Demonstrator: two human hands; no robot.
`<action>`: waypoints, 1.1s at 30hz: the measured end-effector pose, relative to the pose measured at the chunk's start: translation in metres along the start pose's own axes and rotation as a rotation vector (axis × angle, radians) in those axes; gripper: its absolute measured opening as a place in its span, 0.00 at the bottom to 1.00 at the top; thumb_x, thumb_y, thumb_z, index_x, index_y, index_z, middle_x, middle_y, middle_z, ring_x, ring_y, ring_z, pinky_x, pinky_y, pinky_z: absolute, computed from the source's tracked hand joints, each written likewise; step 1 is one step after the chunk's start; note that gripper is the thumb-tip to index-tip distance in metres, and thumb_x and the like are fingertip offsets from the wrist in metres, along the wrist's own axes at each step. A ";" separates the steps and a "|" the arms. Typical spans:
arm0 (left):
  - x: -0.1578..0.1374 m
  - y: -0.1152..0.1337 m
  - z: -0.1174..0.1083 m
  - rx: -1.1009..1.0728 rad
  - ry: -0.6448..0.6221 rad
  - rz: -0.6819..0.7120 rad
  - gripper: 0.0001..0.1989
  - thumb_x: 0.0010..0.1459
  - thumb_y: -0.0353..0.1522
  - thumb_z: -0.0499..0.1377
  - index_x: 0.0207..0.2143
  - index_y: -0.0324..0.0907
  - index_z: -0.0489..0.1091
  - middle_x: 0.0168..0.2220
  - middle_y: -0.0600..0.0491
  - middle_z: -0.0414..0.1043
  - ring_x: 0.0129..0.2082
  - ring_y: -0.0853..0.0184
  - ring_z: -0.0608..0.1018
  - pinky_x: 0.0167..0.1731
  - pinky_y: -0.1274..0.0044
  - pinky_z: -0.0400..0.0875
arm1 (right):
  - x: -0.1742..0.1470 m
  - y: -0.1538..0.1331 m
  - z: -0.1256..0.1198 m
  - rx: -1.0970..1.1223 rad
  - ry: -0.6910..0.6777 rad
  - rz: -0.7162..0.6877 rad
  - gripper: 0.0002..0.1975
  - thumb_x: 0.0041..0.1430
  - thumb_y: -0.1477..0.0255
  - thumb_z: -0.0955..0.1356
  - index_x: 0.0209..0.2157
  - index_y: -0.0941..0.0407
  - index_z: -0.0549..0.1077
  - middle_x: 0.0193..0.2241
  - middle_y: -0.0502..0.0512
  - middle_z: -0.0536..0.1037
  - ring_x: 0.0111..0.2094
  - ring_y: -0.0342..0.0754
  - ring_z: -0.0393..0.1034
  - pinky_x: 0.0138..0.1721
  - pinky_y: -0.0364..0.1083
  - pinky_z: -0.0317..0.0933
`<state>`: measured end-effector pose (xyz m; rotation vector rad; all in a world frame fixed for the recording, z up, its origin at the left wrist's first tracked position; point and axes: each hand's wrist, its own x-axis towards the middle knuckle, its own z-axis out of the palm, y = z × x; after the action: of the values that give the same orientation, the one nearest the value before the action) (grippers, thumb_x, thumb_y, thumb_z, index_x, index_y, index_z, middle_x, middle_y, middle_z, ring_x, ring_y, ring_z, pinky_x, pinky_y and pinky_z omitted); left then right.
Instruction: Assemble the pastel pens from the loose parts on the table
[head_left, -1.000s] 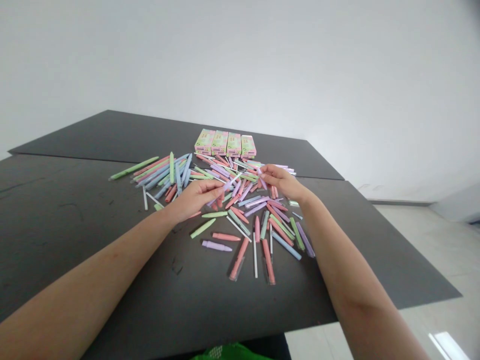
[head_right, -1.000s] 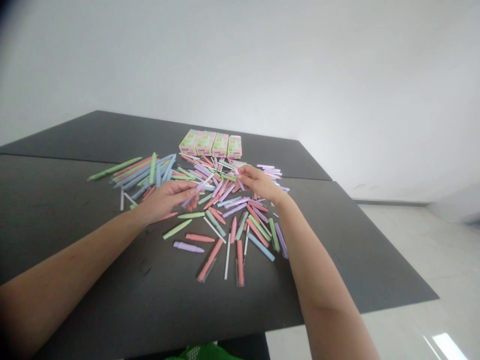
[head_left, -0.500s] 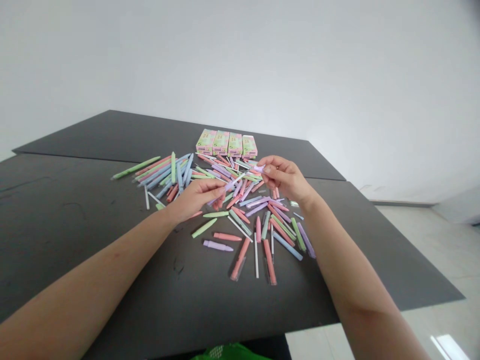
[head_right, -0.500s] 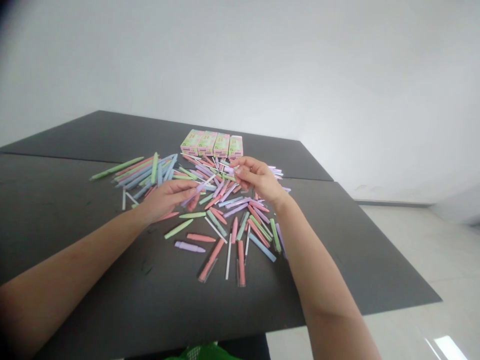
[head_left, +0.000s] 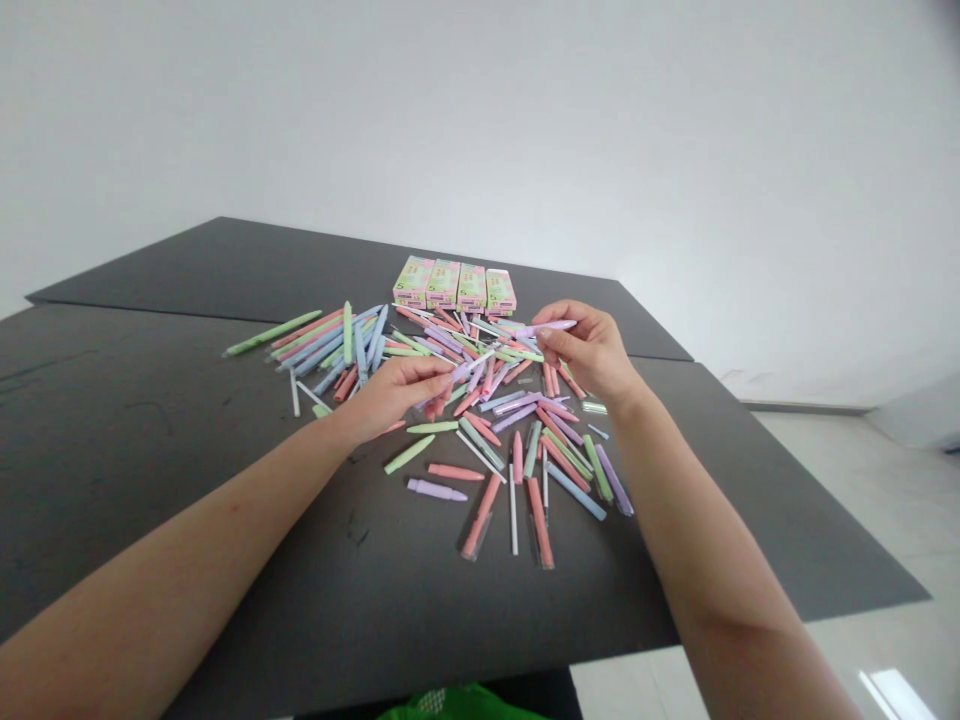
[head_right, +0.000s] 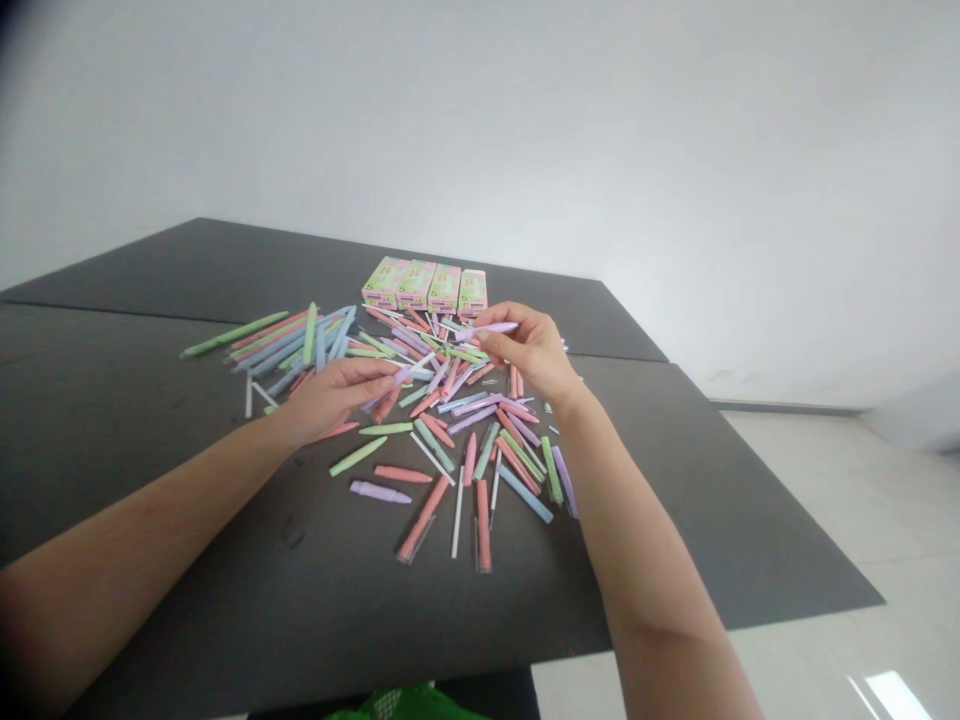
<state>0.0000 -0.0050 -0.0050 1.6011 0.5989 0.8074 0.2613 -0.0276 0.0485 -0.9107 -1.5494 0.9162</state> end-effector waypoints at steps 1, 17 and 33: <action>0.000 0.000 0.000 -0.001 -0.001 0.001 0.09 0.58 0.35 0.60 0.32 0.37 0.73 0.21 0.56 0.68 0.20 0.74 0.70 0.23 0.81 0.66 | 0.000 0.000 0.000 -0.002 -0.001 0.002 0.13 0.50 0.65 0.74 0.33 0.57 0.74 0.21 0.47 0.70 0.18 0.37 0.60 0.19 0.39 0.55; 0.000 0.002 0.002 0.021 0.018 -0.031 0.13 0.55 0.38 0.62 0.37 0.35 0.74 0.19 0.57 0.67 0.19 0.75 0.69 0.21 0.82 0.65 | -0.002 -0.001 0.008 0.002 -0.123 0.047 0.13 0.50 0.66 0.75 0.34 0.59 0.75 0.21 0.47 0.71 0.17 0.36 0.60 0.17 0.37 0.57; 0.001 0.000 0.002 0.016 0.029 -0.022 0.14 0.55 0.36 0.62 0.39 0.34 0.76 0.17 0.57 0.66 0.18 0.75 0.67 0.18 0.83 0.61 | -0.005 -0.014 0.006 -0.157 -0.233 0.095 0.13 0.52 0.66 0.74 0.35 0.60 0.75 0.26 0.53 0.78 0.20 0.38 0.66 0.19 0.38 0.59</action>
<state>0.0017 -0.0057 -0.0052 1.5970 0.6438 0.8126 0.2546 -0.0388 0.0585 -1.0243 -1.8096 1.0078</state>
